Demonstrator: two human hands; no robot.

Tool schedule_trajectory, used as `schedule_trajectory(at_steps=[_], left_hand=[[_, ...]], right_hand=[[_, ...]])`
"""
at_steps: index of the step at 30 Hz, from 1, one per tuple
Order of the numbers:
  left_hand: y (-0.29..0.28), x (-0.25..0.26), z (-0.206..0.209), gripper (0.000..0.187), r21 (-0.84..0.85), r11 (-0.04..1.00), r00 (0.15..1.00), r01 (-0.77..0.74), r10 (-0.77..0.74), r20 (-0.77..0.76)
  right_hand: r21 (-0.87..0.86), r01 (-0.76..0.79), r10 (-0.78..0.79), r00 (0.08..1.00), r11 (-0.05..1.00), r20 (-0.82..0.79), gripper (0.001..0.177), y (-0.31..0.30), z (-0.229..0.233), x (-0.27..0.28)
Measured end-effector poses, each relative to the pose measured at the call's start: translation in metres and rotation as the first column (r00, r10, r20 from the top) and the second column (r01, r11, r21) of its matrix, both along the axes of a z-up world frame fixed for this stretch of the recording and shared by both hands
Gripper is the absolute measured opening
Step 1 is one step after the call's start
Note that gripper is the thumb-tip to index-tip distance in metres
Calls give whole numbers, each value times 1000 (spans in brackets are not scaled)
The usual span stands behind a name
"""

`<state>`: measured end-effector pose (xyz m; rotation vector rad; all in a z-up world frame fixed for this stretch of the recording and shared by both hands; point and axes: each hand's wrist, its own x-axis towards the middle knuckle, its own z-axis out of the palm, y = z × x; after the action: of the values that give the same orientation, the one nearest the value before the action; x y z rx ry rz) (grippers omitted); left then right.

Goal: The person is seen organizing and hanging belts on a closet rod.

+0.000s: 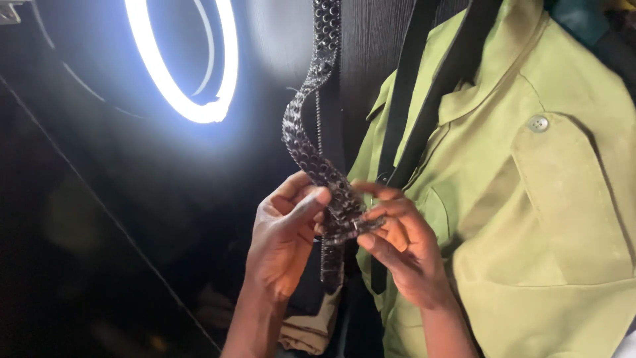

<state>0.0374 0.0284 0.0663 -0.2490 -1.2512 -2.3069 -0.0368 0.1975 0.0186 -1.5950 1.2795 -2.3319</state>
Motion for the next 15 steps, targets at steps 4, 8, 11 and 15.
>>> schedule_trajectory(at_steps=[4, 8, 11, 15], left_hand=[[5, 2, 0, 25, -162, 980, 993, -118, 121, 7], [7, 5, 5, 12, -252, 963, 995, -94, 85, -45], [1, 5, 2, 9, -250, 968, 998, 31, -45, -54], [-11, -1, -4, 8, -272, 958, 990, 92, -117, -79]], right_hand=[[25, 177, -176, 984, 984, -42, 29, 1, -3, -2], [40, 229, -226, 972, 973, -66, 26, 6, -9, -3], [0, 128, -128, 990, 992, -64, 24, 8, -11, -5], [-64, -6, 6, 1000, 998, 7, 25, 8, -2, 2]])
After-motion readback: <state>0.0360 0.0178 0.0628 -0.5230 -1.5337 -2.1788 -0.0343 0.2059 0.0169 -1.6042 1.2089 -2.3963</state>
